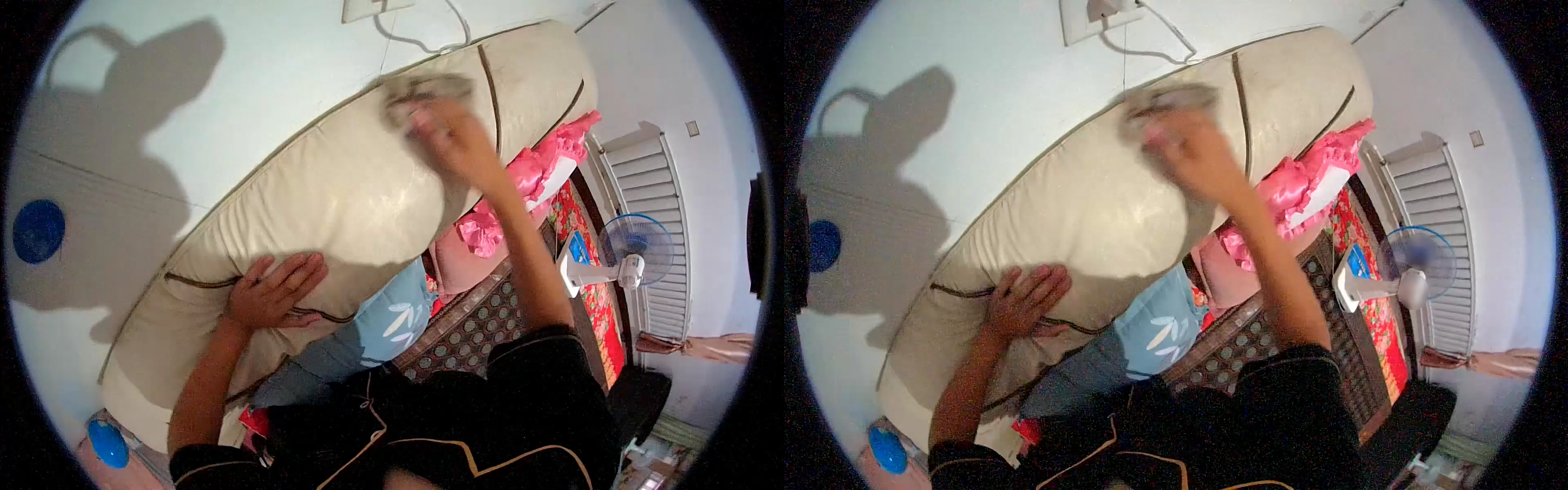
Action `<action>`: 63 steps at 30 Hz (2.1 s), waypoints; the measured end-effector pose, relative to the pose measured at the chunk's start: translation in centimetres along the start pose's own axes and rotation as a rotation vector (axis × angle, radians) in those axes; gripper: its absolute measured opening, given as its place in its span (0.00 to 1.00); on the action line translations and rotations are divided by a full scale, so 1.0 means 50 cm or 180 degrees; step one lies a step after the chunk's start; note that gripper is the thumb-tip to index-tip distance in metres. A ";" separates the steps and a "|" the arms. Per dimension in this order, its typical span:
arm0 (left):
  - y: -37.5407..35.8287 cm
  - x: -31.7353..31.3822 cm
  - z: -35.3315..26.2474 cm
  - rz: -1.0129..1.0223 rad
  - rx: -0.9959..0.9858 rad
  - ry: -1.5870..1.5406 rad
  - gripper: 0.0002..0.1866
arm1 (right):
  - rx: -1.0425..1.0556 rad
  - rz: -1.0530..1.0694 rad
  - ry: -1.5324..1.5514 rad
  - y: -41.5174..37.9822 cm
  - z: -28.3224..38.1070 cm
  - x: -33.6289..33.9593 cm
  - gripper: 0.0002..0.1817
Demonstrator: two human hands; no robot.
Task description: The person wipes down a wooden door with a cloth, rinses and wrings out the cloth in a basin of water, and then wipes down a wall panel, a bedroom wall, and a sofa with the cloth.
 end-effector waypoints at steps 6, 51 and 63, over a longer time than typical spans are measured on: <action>-0.002 -0.004 -0.005 0.0141 -0.0018 0.0055 0.39 | -0.0176 0.0373 -0.0812 0.085 -0.027 0.004 0.17; 0.014 0.035 -0.006 -0.0396 0.0015 -0.0318 0.40 | -0.0520 -0.0597 -0.0012 -0.017 0.113 -0.059 0.22; -0.045 0.197 -0.076 -0.0641 -0.0023 -0.0839 0.18 | -0.0551 -0.0695 -0.0936 -0.070 0.305 -0.282 0.23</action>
Point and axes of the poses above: each hand's wrist, its own y-axis towards the middle knuckle, its own x-axis out of the back of the hand, z = x × y, the point moved 8 cm from there along y, towards the middle knuckle, and after that the axes turned 5 degrees about -x, right-handed, at the moved point
